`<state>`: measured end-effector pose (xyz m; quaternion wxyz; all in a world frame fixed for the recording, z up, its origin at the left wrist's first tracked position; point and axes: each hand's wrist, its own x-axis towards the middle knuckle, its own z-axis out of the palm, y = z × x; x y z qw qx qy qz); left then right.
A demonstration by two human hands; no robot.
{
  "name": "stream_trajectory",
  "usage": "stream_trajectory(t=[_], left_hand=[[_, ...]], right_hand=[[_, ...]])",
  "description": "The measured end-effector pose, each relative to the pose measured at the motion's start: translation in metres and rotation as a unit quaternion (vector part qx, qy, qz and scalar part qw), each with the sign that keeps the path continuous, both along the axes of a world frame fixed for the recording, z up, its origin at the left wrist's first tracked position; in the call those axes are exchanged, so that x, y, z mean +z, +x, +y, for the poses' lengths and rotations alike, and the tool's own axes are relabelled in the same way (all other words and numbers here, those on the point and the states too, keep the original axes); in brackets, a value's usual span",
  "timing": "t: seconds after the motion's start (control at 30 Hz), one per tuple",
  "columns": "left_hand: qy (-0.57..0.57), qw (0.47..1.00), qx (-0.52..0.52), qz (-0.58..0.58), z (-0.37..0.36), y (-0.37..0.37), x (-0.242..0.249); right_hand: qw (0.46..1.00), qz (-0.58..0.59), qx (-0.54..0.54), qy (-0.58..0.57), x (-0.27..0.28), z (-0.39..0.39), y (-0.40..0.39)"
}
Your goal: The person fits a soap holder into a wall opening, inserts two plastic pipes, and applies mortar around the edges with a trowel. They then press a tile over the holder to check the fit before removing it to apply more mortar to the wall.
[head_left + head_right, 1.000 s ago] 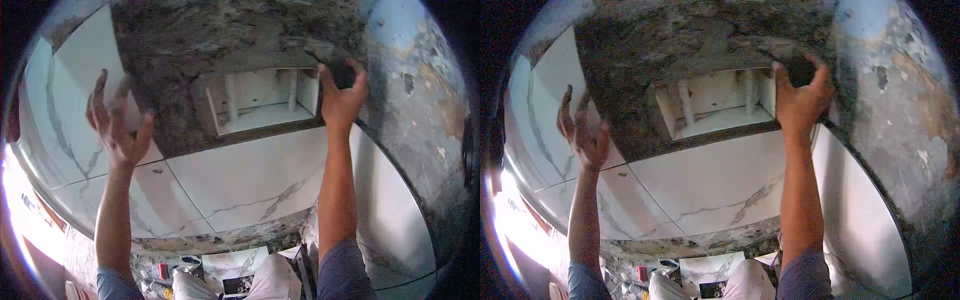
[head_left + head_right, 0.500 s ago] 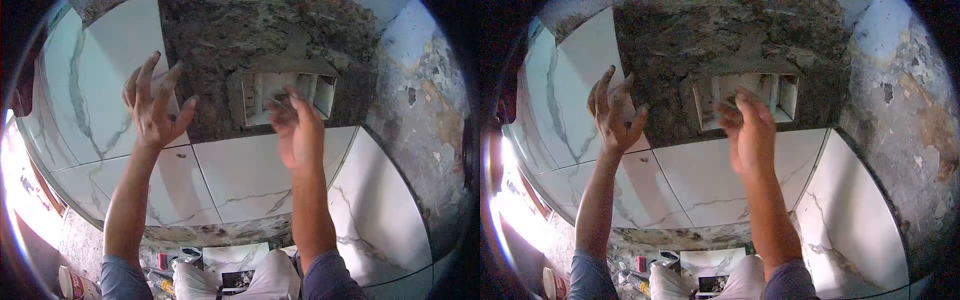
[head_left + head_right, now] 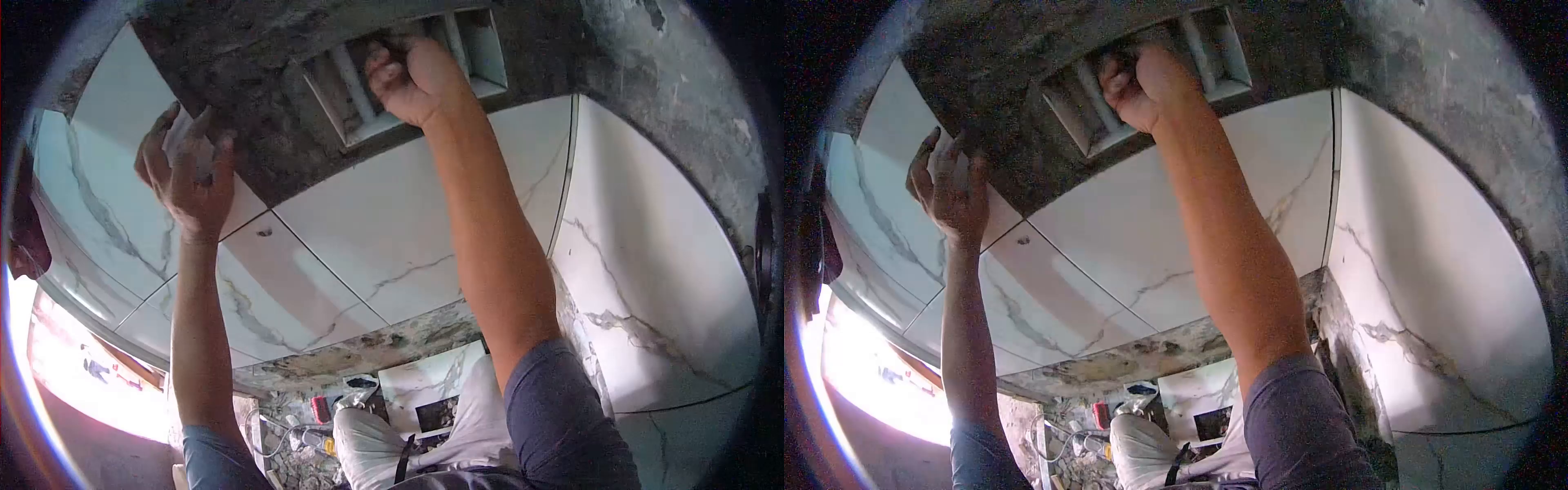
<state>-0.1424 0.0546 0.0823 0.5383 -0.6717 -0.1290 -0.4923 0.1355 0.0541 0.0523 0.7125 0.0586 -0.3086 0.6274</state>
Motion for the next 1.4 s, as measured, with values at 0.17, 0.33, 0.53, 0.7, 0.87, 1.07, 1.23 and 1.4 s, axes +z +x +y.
stream_trajectory(t=[0.17,0.33,0.53,0.7,0.87,1.07,1.23,1.4], left_hand=[[-0.013,0.999,-0.051,-0.001,0.006,0.005,0.005],[-0.079,0.996,0.022,0.038,-0.029,0.046,0.016],[-0.06,0.99,0.123,0.018,-0.041,0.104,0.026],[-0.062,0.976,0.207,0.011,-0.04,0.111,0.028],[-0.04,0.967,0.246,0.051,-0.041,0.116,0.032],[-0.007,0.958,0.268,0.101,-0.04,0.118,0.035],[0.004,0.954,0.275,0.116,-0.038,0.118,0.036],[0.016,0.948,0.294,0.119,-0.041,0.119,0.035]], right_hand=[[0.997,0.039,0.002,-0.064,0.004,0.003,-0.007],[0.999,0.01,-0.03,-0.043,0.003,0.001,-0.012],[0.996,0.019,-0.058,-0.07,0.004,-0.007,-0.016],[0.995,0.008,-0.051,-0.085,0.006,-0.014,-0.016],[0.991,0.02,-0.054,-0.123,0.008,-0.014,-0.018],[0.99,-0.001,-0.076,-0.122,0.006,-0.011,-0.02],[0.987,0.001,-0.09,-0.13,0.007,-0.016,-0.021],[0.983,0.012,-0.082,-0.161,0.008,-0.016,-0.021]])
